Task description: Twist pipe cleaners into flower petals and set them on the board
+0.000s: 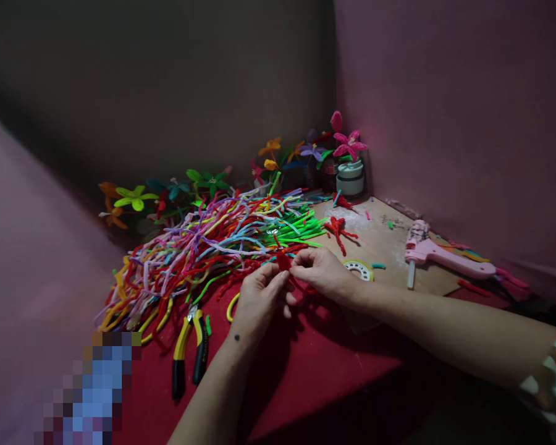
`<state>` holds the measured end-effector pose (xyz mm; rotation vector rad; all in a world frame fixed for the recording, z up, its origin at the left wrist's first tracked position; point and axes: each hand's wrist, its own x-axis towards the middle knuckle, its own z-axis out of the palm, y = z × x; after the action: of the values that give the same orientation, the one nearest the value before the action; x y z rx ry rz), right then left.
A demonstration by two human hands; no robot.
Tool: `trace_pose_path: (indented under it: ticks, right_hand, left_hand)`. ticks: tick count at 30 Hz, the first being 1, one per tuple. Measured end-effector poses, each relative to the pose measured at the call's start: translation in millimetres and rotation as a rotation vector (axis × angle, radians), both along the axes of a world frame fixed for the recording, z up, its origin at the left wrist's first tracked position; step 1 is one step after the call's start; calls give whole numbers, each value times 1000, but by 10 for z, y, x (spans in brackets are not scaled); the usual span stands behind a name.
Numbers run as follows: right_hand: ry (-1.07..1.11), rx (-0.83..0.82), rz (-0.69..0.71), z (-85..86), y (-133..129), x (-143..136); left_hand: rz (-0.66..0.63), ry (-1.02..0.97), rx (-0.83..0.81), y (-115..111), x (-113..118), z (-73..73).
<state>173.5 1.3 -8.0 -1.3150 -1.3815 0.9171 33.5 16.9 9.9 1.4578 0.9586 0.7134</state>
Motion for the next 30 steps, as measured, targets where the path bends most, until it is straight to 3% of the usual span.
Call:
trace_pose_path:
  ticks: [7,13,17,20,26,30]
  right_hand:
    - [-81,86,-46,-33,0,-37]
    - [-135,124,-60,-45,4,-49]
    - [-106,145,-42,-44,15,-63]
    - [-96,132,-40,-24,6,-75]
    - [-115,107,-48,0,-26,-74]
    - [-99,52,-29,-29,-11,-56]
  left_hand:
    - [85,160,205,-35,23,-59]
    - [196,421,794,-67,27,-205]
    - [182,464,957,-90,24,-237]
    - [205,434,949,-109,28,-230]
    - [233,314,631,-103,57,-193]
    - [246,291,641,-102,66,-204]
